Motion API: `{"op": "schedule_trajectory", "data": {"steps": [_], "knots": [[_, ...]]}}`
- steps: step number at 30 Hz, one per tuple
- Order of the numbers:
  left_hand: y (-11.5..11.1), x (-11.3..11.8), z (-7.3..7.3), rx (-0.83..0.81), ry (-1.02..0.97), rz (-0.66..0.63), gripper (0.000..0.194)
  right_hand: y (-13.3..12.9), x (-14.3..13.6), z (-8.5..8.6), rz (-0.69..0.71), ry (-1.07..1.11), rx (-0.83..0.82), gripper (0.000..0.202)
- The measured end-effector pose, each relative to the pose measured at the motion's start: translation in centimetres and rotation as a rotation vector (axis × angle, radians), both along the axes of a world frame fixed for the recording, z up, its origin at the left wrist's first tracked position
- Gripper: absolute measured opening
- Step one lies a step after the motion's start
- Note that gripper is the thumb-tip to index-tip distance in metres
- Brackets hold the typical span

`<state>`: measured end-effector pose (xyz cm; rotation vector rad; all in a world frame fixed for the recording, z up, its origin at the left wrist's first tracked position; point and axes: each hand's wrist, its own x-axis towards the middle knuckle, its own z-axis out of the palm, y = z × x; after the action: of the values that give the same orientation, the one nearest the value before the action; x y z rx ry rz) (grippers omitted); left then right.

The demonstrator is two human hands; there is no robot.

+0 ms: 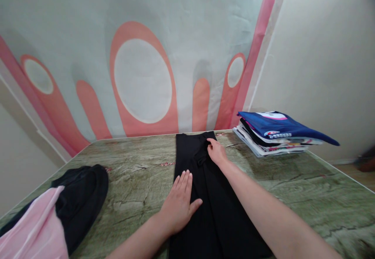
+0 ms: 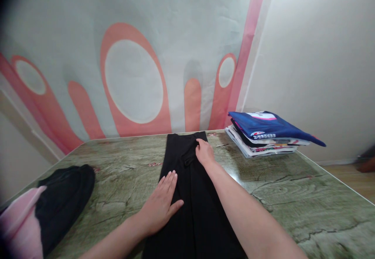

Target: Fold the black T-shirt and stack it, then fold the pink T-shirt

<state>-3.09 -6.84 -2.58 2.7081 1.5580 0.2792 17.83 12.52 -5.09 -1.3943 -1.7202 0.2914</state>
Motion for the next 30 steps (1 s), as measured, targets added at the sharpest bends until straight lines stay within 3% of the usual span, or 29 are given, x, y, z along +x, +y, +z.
{"op": "schedule_trajectory", "data": {"steps": [4,11,18,24,30], "knots": [[-0.1,0.0,0.4,-0.028,-0.016,-0.008,0.068,-0.5,-0.5,0.6,0.042,-0.019,-0.033,0.018],[-1.3,1.1,3.1,-0.18,-0.081,-0.148,0.048,-1.4,-1.4,1.4,0.143,-0.014,-0.079,0.033],[-1.4,1.3,3.1,-0.206,-0.125,-0.201,0.04,-2.3,-1.7,2.3,0.162,-0.13,-0.093,0.028],[-1.5,1.2,3.3,-0.214,-0.132,-0.232,0.042,-1.4,-1.3,2.3,0.346,0.04,-0.133,0.023],[-1.8,1.2,4.5,-0.307,-0.332,-0.257,0.039,-0.8,0.0,3.0,0.511,0.324,-0.198,0.012]]}}
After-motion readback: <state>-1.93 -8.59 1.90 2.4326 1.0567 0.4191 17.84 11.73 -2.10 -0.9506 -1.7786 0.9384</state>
